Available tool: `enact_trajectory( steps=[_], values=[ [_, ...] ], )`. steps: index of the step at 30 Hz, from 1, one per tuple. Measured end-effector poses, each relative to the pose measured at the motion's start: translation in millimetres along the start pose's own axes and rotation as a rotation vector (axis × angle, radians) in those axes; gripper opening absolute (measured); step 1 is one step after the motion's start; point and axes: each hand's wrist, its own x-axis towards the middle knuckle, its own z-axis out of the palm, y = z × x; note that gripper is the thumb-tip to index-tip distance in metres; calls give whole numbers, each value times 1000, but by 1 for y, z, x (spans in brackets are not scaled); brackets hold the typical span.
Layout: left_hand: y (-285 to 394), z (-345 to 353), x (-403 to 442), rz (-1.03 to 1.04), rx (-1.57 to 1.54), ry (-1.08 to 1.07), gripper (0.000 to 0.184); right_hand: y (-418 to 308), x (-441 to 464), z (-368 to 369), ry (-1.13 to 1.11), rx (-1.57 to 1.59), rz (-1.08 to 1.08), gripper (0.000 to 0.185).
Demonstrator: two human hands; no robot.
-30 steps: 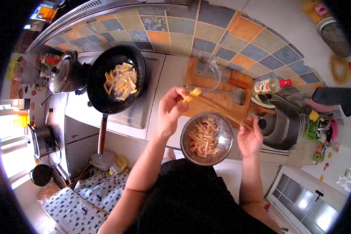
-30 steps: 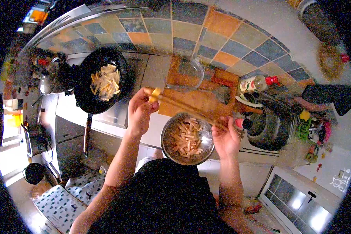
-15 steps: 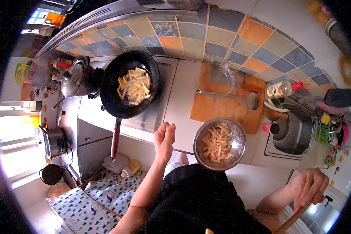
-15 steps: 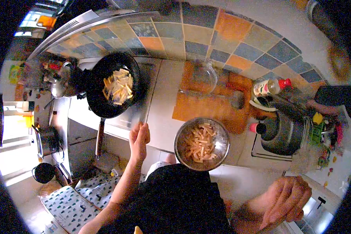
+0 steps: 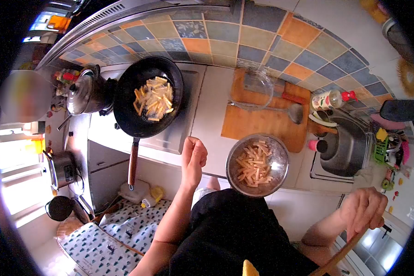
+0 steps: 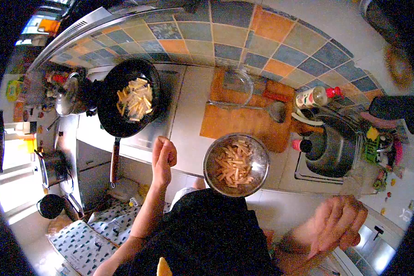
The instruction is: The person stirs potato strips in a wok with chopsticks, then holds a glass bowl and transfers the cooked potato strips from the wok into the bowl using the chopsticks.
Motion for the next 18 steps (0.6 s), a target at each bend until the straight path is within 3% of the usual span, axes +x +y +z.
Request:
enact_trajectory(
  steps=[2,4,5,9,13,15,18],
  values=[
    [-3,0,1,13,19,0,14,-2,-5,-4,9,-52,28,18],
    [-9,0,2,63,46,0,12,8,-27,-14,298,-287,-166,14],
    [-12,-2,2,58,26,3,12,10,-34,-26,362,-429,-155,14],
    [-7,-3,1,-20,21,11,10,45,-23,-80,581,-704,105,24],
    [-9,-3,0,-23,44,-4,6,92,-10,-133,449,-850,252,30],
    [-12,-2,-1,-34,38,-26,6,111,-14,-157,511,-1012,366,35],
    [-15,-1,-3,-52,40,-43,6,140,-12,-173,468,-1073,395,28]
  ],
)
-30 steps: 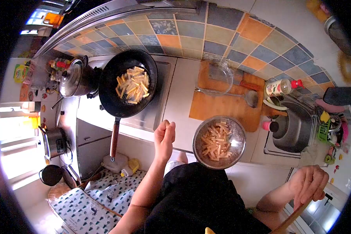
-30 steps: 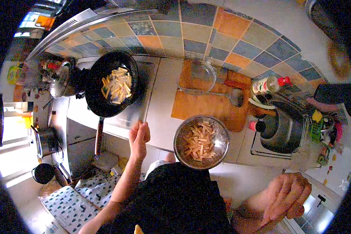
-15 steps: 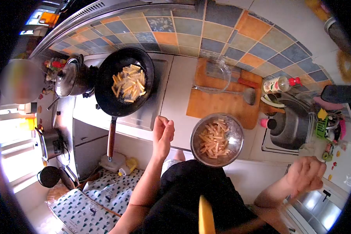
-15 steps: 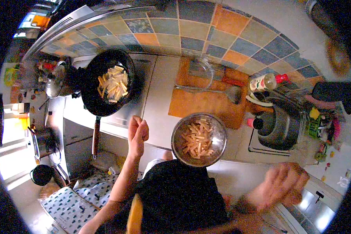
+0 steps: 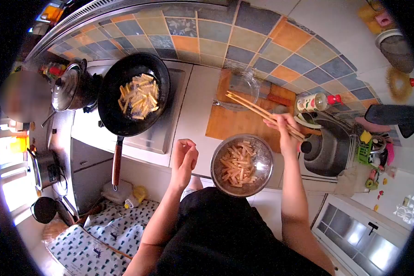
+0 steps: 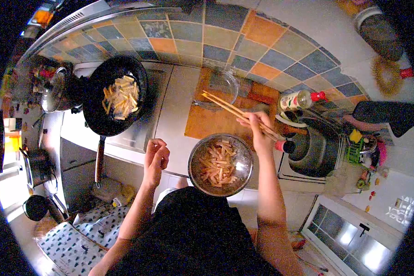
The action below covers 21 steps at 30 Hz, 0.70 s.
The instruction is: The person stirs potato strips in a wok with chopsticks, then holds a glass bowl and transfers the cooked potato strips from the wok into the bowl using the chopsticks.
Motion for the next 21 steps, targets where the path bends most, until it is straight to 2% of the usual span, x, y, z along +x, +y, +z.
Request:
enact_trajectory(
  steps=[5,11,16,21],
  values=[
    [-13,0,1,2,46,-29,11,10,6,17,-80,-31,17,28],
    [-25,-5,3,2,62,-55,13,12,-2,5,53,-34,25,25],
    [-28,-2,0,-5,33,-34,5,39,19,24,89,0,-47,23],
    [-26,-8,9,-72,183,-93,20,62,57,38,113,-6,-130,22]
  ],
)
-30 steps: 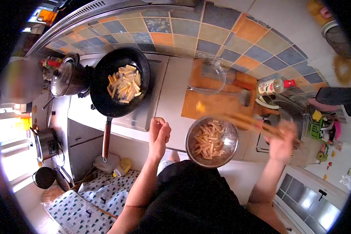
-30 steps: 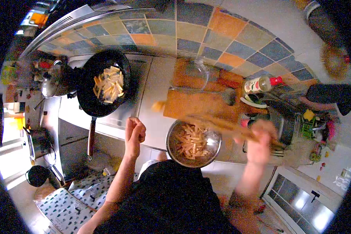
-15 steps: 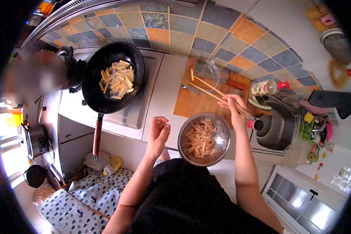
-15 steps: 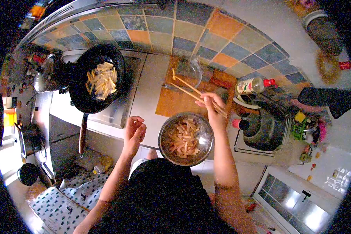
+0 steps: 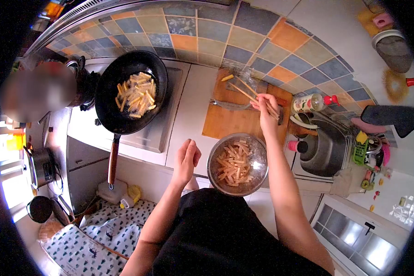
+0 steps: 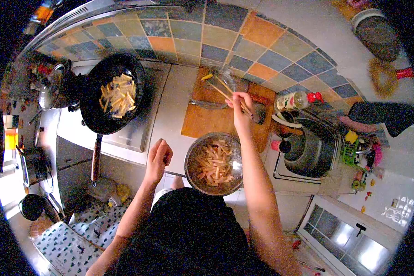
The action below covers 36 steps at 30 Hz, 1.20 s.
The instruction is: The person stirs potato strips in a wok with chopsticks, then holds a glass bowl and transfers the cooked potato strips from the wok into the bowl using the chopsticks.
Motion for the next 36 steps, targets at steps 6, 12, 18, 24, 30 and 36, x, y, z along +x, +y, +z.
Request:
enact_trajectory(
  steps=[6,12,18,24,30,36],
  values=[
    [11,25,11,106,-51,81,19,0,34,0,-166,-123,12,22],
    [-1,33,-3,167,-128,141,11,5,68,-1,-156,-86,85,29],
    [-5,34,-27,156,-158,217,7,11,69,-9,-85,18,91,34],
    [-10,16,-42,150,-94,263,9,-11,34,-33,21,123,138,37],
    [-6,-20,-38,159,-51,243,20,-99,-33,12,14,349,257,36],
    [12,-79,-51,189,-49,213,17,-106,-88,119,-162,436,362,37]
  ],
)
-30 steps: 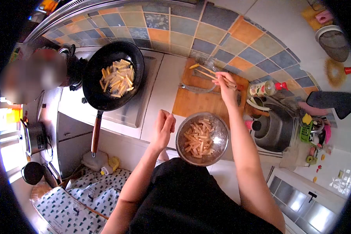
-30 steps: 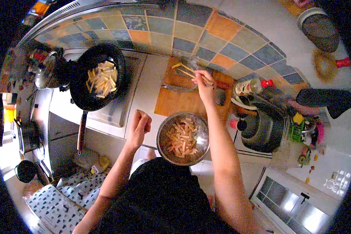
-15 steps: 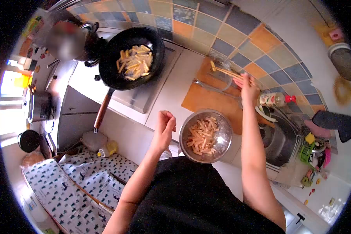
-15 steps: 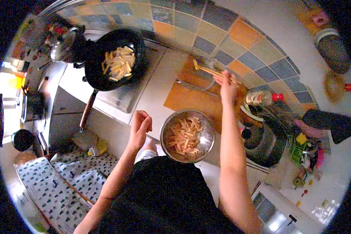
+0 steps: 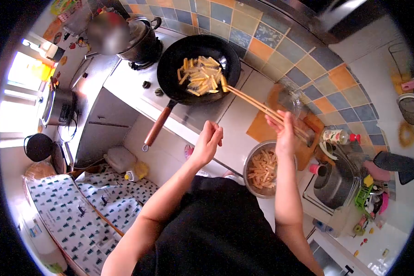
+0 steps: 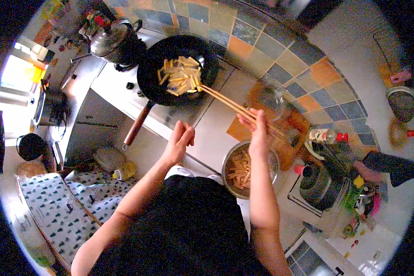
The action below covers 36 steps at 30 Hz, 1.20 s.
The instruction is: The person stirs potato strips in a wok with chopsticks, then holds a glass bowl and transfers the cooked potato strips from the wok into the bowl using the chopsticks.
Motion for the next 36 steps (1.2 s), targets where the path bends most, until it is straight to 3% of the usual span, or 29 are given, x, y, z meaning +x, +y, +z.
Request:
enact_trajectory(
  steps=[10,15,21,28,32,36],
  values=[
    [22,-151,19,41,-24,47,14,124,15,143,12,-196,-81,35],
    [20,-195,28,13,-7,54,16,134,13,175,-25,-256,-130,23],
    [23,-216,28,67,-65,94,17,96,4,173,-112,-558,-214,31],
    [32,-219,25,54,-52,86,18,137,13,191,-347,-563,-207,25],
    [32,-212,26,81,-6,91,19,141,18,188,-309,-767,-316,19],
    [33,-204,31,100,37,79,21,126,20,161,-236,-756,-325,20]
  ],
)
